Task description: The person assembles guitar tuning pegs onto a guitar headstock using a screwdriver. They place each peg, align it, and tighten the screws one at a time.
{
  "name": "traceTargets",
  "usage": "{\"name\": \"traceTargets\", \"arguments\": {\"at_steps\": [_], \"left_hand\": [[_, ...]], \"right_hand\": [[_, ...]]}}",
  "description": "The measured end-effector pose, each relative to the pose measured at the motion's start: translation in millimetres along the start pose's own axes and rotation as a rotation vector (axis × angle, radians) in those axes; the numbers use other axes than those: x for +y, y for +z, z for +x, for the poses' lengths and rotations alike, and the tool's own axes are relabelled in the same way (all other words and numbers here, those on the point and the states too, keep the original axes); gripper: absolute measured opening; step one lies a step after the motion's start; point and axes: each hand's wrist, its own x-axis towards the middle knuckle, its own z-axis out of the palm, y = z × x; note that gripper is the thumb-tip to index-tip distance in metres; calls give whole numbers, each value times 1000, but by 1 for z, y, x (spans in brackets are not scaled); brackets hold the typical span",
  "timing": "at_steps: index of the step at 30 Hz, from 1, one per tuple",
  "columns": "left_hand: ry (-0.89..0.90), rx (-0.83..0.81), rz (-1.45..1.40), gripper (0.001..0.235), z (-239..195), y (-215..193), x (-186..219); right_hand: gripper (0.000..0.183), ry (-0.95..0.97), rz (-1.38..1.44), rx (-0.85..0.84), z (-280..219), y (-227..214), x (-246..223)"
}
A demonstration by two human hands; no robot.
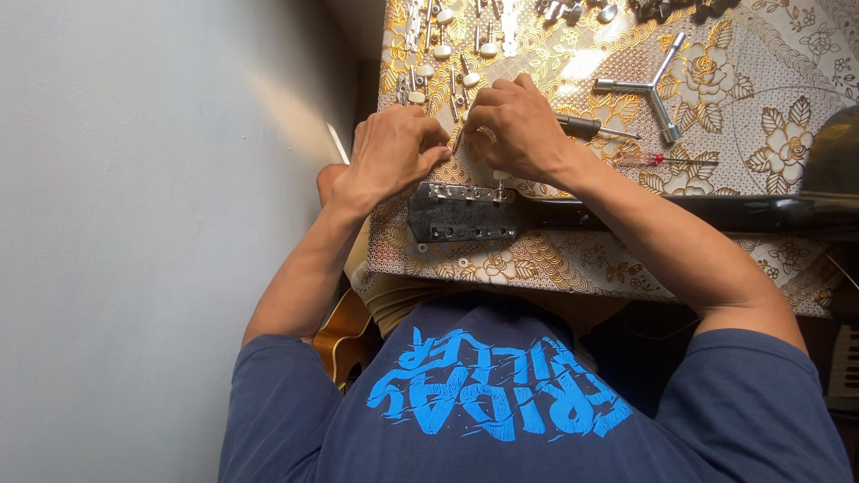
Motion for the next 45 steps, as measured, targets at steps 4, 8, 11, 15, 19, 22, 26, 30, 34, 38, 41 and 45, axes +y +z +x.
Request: {"name": "traceTargets", "arguments": {"at_steps": [4, 8, 11, 15, 19, 22, 26, 30, 34, 38, 41, 45], "left_hand": [[32, 3, 26, 19, 2, 4, -2], [78, 57, 58, 17, 6, 12, -5], [78, 80, 80, 14, 9, 12, -6], [48, 76, 78, 14, 8, 10, -5], [60, 91, 76, 14, 7, 10, -7], [64, 130, 65, 19, -3, 3, 0], [253, 401, 7, 20, -32, -12, 23], [373, 461, -30, 19, -57, 13, 49], [359, 431, 39, 18, -63, 30, 63], [314, 434, 88, 14, -61, 38, 62], [300, 431, 73, 11, -60, 39, 61], [309, 437, 43, 9, -59, 39, 61]], "right_hand": [[8, 1, 34, -19, 2, 0, -3], [10, -1, 101, -19, 3, 2, -5], [16, -28, 123, 11, 7, 8, -1], [14, -43, 141, 41, 11, 10, 0], [14, -48, 144, 40, 12, 7, -1], [9, -42, 210, 34, 9, -15, -6], [13, 147, 390, -118, -4, -59, -16], [28, 289, 545, -276, -23, -72, -28], [21, 293, 586, -302, -25, -59, -33], [16, 357, 579, -306, -23, -46, -30], [15, 414, 535, -331, -20, -43, -31], [14, 440, 439, -371, -18, -36, -32]]}}
